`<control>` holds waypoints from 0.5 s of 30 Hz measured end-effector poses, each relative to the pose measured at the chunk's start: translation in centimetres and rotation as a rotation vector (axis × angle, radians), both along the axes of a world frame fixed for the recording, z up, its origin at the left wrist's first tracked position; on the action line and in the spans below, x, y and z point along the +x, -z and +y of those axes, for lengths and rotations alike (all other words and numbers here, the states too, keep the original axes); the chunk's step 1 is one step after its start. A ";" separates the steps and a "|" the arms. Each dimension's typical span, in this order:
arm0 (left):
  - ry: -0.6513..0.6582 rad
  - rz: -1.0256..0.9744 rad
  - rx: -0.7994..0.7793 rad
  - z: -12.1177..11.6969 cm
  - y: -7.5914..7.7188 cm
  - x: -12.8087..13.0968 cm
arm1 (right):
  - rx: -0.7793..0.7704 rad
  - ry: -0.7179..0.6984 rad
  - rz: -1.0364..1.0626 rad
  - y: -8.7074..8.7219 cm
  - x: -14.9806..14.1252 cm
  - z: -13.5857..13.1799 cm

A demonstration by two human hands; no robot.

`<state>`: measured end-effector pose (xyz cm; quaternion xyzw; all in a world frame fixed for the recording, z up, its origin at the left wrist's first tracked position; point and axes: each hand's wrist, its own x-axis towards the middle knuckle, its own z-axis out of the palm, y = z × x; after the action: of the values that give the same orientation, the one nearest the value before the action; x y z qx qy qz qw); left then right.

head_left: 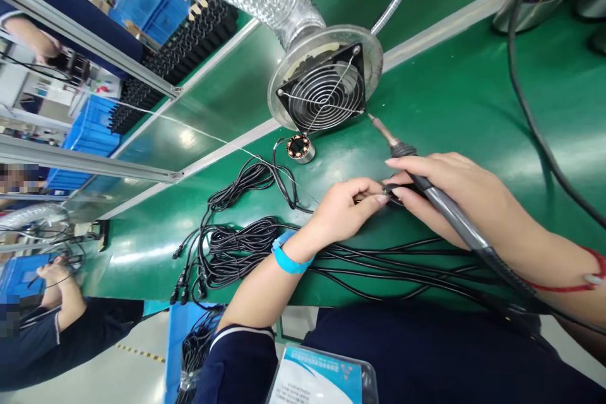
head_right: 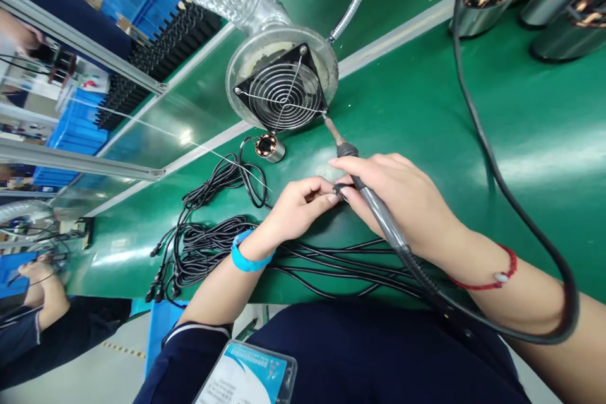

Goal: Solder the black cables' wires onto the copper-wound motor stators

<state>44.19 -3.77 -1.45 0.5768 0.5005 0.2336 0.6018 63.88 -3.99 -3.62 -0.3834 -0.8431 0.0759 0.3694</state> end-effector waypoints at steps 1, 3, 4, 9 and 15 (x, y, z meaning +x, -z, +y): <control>-0.038 0.062 0.089 0.1 -0.2 -0.4 | 0.012 0.007 0.003 0.0 0.2 0.1; -0.117 0.184 0.206 0.6 -0.6 -1.9 | 0.023 0.026 0.027 0.1 0.8 0.1; -0.164 0.240 0.239 0.9 -0.8 -2.8 | 0.023 0.038 0.045 0.2 1.2 0.1; -0.461 0.508 0.370 2.4 -1.8 -7.1 | -0.017 0.069 0.117 0.2 2.7 -0.1; -0.194 0.898 0.140 3.5 -3.3 -6.5 | -0.029 -0.028 0.140 -0.7 2.6 -0.9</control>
<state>37.72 -0.23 1.81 0.6106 0.7463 0.0491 0.2605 66.49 -4.86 -2.96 -0.3706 -0.8193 0.1199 0.4207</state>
